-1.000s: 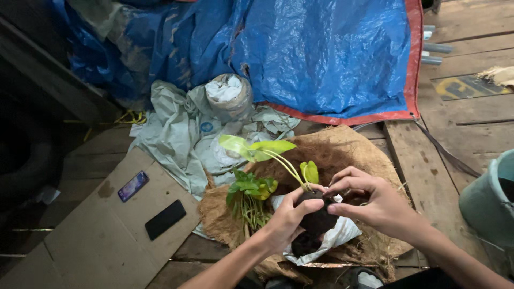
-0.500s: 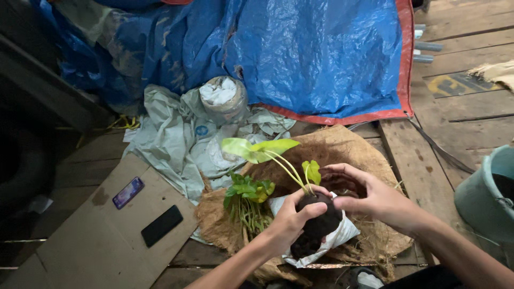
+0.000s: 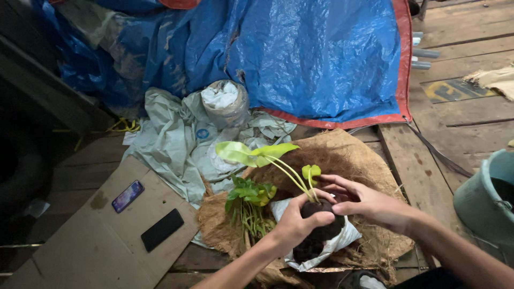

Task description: The person holds a small plant with a soil root ball and repeatedly packs additional soil around the roots using both hands. The person is sitting on a wooden floor with a burlap sack and a blue tarp in the background.

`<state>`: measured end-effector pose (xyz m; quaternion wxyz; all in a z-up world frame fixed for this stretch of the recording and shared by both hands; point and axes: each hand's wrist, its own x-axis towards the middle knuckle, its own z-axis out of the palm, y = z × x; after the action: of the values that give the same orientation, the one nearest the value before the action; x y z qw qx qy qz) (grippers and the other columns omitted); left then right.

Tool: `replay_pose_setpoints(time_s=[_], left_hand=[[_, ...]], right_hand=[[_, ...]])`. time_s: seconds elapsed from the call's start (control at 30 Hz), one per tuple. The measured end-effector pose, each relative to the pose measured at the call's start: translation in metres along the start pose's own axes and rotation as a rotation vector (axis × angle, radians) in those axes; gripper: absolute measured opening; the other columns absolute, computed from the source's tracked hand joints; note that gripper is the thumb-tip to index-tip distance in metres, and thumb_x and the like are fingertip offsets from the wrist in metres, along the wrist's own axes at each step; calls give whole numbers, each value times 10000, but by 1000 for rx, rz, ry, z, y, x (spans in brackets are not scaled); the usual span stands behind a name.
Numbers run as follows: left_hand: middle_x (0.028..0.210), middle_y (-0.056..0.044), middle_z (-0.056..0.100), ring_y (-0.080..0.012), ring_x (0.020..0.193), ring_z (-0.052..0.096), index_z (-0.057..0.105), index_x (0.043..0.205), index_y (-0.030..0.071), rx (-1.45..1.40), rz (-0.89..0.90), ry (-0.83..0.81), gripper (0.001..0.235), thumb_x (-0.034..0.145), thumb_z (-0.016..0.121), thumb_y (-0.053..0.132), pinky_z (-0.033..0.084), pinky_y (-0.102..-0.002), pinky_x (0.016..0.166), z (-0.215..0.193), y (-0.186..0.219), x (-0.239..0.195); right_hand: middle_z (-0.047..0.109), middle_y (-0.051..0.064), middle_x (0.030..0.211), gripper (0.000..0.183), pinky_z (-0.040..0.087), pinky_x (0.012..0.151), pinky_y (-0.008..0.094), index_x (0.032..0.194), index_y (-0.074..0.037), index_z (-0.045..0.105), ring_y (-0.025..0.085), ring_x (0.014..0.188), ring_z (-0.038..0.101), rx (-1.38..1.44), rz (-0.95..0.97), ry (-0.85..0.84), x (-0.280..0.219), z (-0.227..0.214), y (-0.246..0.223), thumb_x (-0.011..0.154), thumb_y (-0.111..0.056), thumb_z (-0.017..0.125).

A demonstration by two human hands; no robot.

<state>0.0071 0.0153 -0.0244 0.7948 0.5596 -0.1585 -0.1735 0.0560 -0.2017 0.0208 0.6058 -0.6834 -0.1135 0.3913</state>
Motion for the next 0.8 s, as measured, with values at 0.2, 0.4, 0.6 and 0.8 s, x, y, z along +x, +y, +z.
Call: replay_pose_setpoints(time_s=[0.2, 0.4, 0.6, 0.8], left_hand=[[1063, -55, 694, -96, 940, 663, 664, 1196, 56, 96, 33, -37, 434, 851, 777, 294, 565, -241, 849, 10, 4, 0], [980, -43, 696, -102, 862, 664, 683, 1165, 46, 181, 60, -52, 413, 833, 777, 273, 566, -255, 776, 15, 18, 1], [994, -30, 702, -92, 879, 678, 661, 1172, 48, 85, 20, -37, 421, 831, 769, 270, 576, -248, 795, 22, 21, 3], [1011, -43, 697, -97, 901, 669, 658, 1178, 43, 81, 80, -89, 440, 822, 782, 270, 579, -258, 826, 19, 16, 6]], right_hand=[[454, 77, 1569, 1091, 383, 1148, 383, 1650, -183, 220, 189, 1449, 459, 26, 99, 53, 2, -10, 7, 732, -415, 760], [488, 101, 1538, 940, 410, 1135, 356, 1563, -85, 355, 200, 1407, 515, -229, 126, 39, -1, -17, 1, 782, -447, 735], [587, 82, 1428, 812, 473, 1068, 342, 1550, -121, 480, 170, 1287, 605, -298, 89, 110, -22, -12, -28, 815, -367, 724], [634, 131, 1443, 744, 471, 1068, 338, 1502, -29, 462, 184, 1288, 601, 9, 42, 151, -30, -9, -17, 834, -246, 708]])
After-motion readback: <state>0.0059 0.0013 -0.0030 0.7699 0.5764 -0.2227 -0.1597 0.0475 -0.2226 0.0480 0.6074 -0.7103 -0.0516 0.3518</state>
